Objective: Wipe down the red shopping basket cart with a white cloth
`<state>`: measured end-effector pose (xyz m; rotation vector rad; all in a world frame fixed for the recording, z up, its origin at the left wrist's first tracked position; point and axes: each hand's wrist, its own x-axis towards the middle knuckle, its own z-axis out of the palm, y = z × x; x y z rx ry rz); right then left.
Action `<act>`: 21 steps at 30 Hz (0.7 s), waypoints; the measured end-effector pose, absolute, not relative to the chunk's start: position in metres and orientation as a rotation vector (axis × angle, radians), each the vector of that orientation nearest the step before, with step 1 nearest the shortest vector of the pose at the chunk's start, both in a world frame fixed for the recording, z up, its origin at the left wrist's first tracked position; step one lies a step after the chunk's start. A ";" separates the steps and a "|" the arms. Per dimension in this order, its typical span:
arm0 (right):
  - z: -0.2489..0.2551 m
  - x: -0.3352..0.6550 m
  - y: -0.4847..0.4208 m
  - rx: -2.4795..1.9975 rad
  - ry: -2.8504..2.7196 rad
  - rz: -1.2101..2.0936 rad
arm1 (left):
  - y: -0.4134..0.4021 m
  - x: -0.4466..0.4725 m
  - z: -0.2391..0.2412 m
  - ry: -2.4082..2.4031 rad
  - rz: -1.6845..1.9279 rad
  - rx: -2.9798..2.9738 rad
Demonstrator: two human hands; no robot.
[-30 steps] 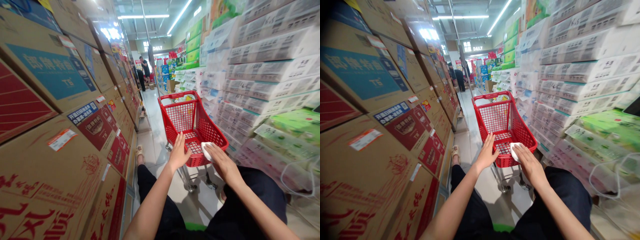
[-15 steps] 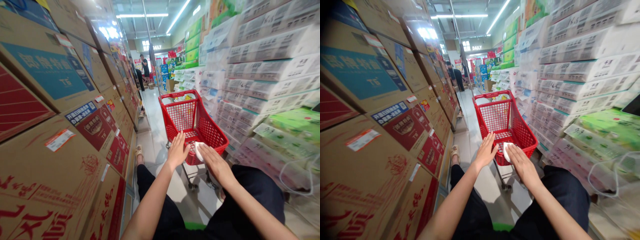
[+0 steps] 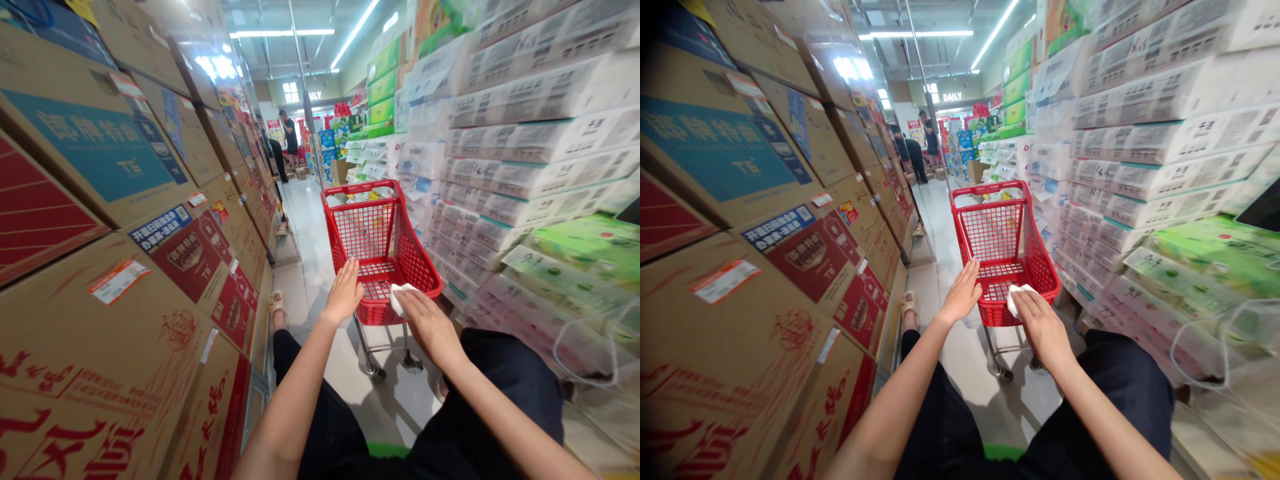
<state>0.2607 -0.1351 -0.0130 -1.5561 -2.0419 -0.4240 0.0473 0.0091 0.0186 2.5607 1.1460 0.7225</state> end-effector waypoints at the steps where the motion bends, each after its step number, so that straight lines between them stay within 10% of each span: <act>1: -0.012 0.251 -0.135 -1.545 -2.060 -0.424 | 0.006 0.049 0.022 1.196 0.721 2.549; 21: -0.007 0.220 -0.128 -1.388 -2.168 -0.378 | -0.048 0.032 0.000 1.063 0.845 2.730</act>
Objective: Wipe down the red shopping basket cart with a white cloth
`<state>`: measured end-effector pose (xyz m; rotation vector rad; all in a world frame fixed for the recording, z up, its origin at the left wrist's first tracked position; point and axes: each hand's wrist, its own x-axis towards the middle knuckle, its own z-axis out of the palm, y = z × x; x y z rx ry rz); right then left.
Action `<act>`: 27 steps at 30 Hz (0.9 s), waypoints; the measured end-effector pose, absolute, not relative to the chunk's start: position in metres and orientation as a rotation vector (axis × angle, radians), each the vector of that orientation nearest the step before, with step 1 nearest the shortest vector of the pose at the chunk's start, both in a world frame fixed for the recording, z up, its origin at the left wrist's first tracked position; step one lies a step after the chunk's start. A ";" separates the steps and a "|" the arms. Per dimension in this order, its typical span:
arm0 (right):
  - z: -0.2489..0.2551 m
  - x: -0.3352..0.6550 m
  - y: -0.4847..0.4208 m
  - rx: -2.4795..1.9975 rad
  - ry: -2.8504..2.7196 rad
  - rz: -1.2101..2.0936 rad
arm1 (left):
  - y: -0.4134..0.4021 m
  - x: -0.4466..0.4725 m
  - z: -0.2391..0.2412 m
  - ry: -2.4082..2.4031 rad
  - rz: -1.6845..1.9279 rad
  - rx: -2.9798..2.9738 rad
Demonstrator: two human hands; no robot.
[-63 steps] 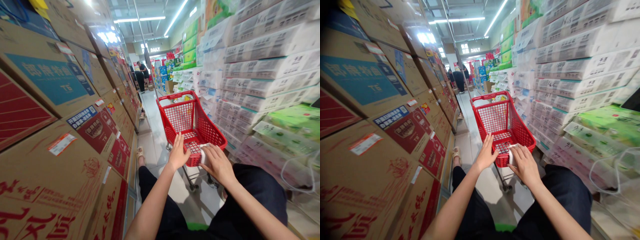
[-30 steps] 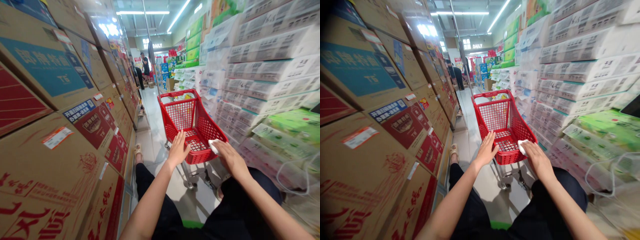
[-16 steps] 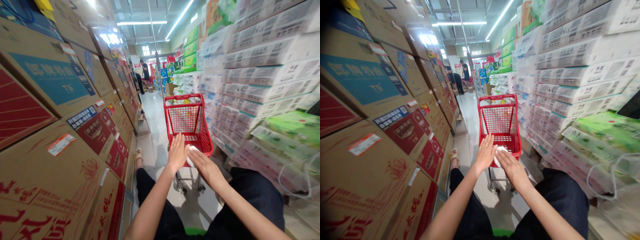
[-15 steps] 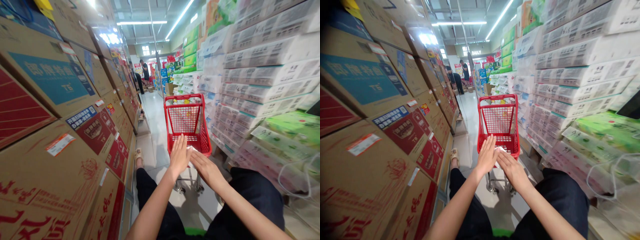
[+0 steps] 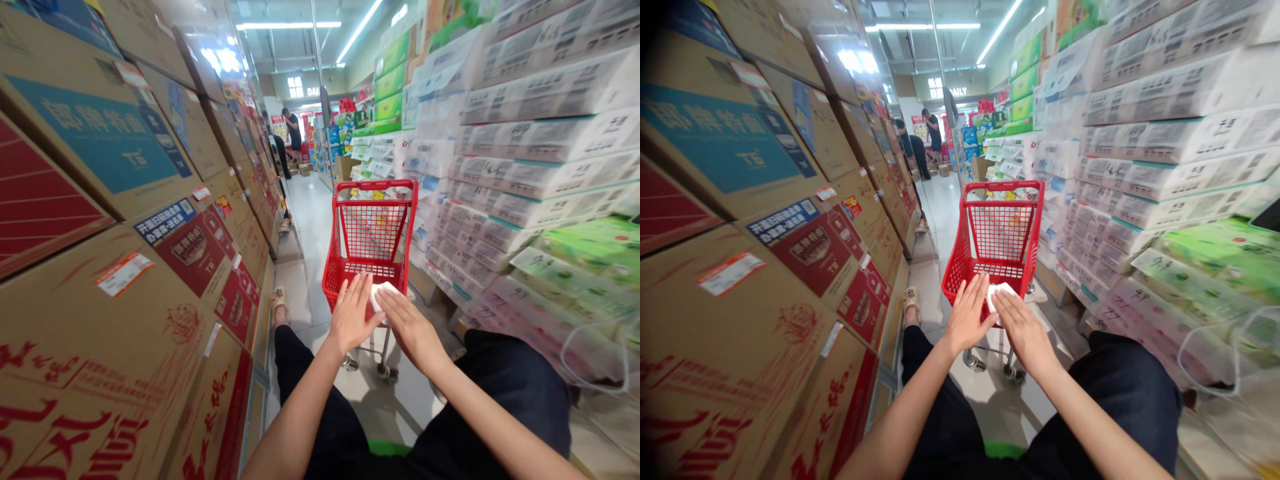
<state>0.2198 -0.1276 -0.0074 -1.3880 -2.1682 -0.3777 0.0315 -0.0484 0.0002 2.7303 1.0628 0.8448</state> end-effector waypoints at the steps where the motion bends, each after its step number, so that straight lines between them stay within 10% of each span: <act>1: -0.008 0.220 -0.129 -1.375 -2.178 -0.377 | -0.048 0.031 0.000 1.044 0.842 2.735; 27: 0.000 0.305 -0.122 -1.431 -2.178 -0.434 | -0.050 0.053 0.003 0.730 0.736 2.829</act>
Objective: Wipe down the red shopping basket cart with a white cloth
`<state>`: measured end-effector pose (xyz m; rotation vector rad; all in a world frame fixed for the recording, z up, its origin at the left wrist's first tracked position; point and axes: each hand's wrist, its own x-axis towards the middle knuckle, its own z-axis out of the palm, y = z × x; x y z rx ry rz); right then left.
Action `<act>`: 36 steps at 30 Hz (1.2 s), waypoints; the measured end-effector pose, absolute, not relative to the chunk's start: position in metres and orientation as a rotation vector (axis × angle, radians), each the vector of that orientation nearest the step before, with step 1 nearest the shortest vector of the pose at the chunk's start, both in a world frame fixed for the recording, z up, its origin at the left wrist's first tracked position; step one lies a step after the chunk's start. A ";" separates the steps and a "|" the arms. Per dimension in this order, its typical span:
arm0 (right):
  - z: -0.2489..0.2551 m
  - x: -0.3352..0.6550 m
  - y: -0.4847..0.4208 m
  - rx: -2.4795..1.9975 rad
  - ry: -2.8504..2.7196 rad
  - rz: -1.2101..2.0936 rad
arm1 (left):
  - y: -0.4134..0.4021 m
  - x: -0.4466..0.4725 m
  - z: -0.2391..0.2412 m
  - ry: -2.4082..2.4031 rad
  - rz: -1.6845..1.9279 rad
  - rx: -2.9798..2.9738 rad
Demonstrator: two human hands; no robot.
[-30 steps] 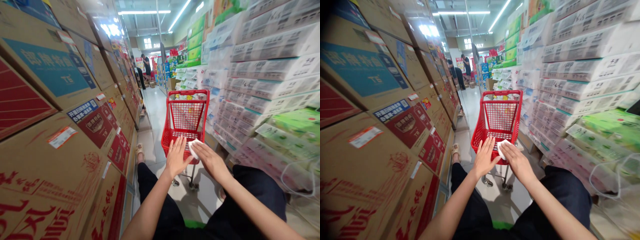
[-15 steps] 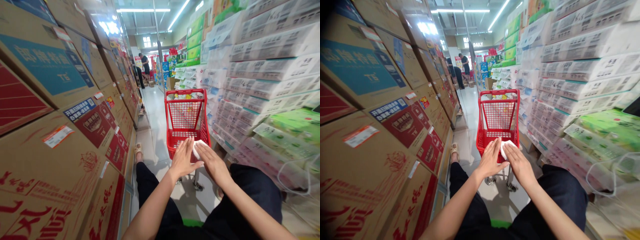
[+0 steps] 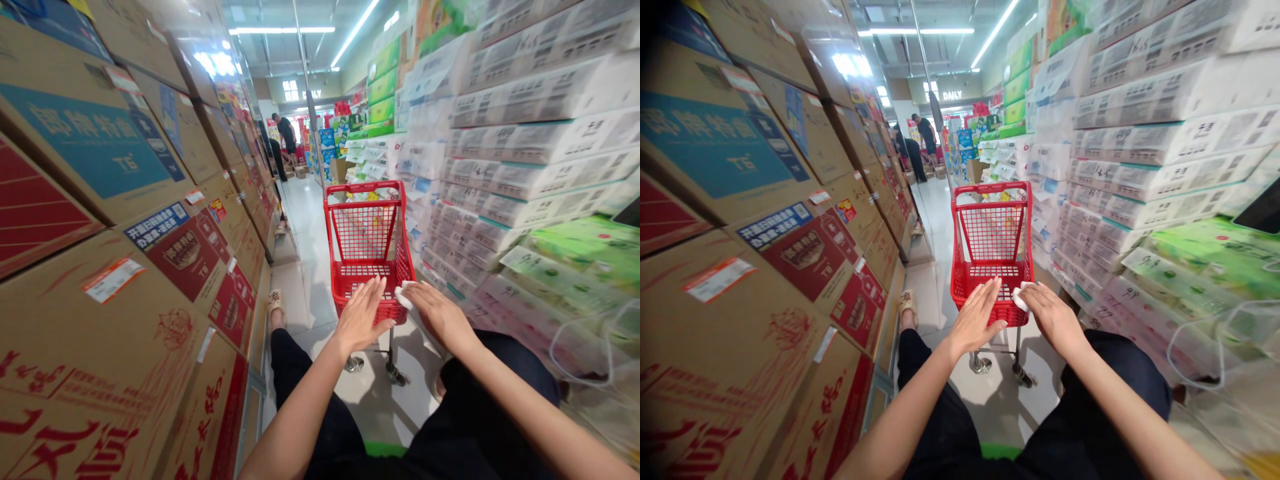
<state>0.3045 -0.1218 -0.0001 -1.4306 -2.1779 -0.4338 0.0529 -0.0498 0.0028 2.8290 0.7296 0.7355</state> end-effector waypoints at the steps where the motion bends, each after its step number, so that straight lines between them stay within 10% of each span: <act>1: 0.001 0.299 -0.122 -1.445 -2.173 -0.442 | -0.049 0.051 0.003 0.719 0.736 2.839; 36: 0.032 0.238 -0.068 -1.337 -2.297 -0.462 | -0.044 -0.060 -0.001 1.400 0.940 2.689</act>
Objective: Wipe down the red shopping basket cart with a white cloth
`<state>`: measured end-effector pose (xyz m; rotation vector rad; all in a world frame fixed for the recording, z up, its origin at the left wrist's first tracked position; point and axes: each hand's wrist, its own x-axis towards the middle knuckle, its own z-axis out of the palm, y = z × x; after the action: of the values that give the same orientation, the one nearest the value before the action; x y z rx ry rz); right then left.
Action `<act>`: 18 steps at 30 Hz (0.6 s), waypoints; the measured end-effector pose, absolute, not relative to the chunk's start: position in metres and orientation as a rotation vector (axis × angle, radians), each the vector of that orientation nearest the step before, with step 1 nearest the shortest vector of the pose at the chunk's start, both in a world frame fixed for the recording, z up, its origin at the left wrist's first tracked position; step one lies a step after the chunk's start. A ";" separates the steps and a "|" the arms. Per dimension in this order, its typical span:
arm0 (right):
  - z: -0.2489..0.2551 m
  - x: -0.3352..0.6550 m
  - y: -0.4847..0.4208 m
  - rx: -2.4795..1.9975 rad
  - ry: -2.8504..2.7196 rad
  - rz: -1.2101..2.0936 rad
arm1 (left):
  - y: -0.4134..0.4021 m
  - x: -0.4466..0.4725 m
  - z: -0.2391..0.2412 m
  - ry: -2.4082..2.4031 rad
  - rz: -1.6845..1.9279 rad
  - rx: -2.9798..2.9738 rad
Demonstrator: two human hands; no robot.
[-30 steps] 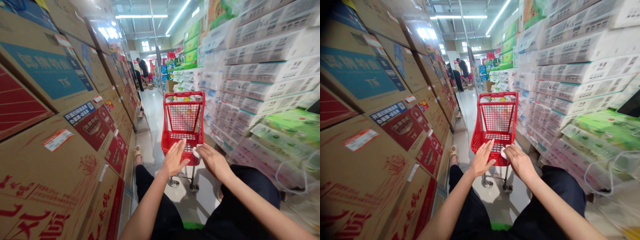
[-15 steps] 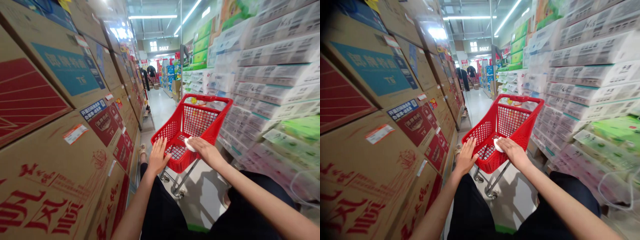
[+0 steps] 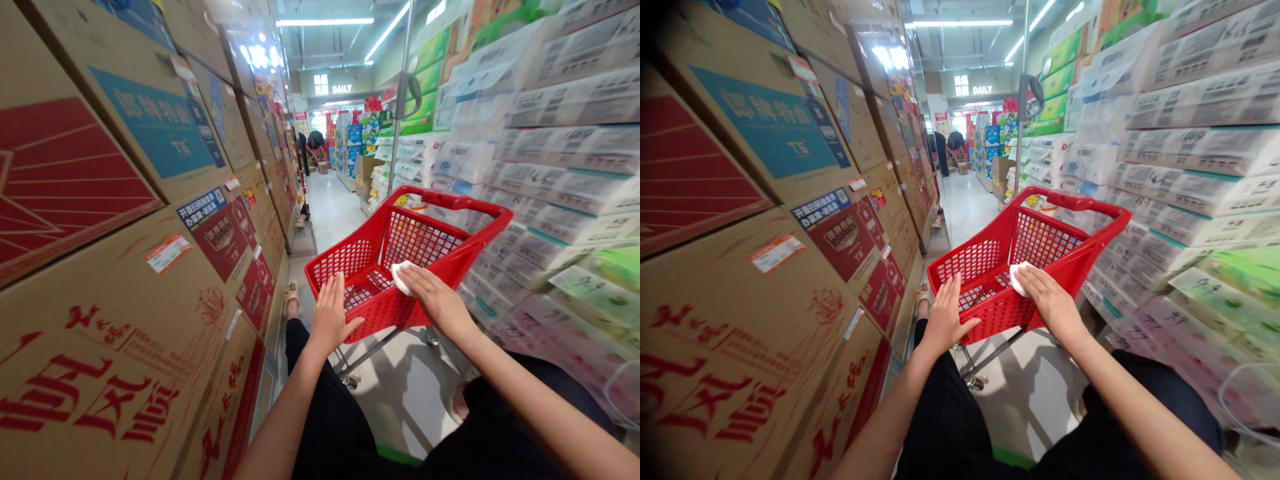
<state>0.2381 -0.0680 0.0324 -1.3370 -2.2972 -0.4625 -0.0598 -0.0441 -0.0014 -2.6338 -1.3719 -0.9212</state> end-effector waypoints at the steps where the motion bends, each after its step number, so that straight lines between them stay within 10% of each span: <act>1: 0.031 0.235 -0.069 -1.350 -2.284 -0.469 | -0.043 -0.060 -0.001 -1.372 -0.927 -2.635; 9: 0.019 0.124 -0.103 -1.044 -2.410 -0.394 | -0.045 -0.063 0.001 -1.355 -0.942 -2.679; 18: 0.034 0.219 -0.075 -1.332 -2.261 -0.481 | -0.041 -0.068 0.006 -1.357 -0.980 -2.732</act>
<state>0.2187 -0.0745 0.0337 -1.3320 -2.2614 -0.4810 -0.0679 -0.0408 0.0057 -2.7322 -1.3570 -0.9801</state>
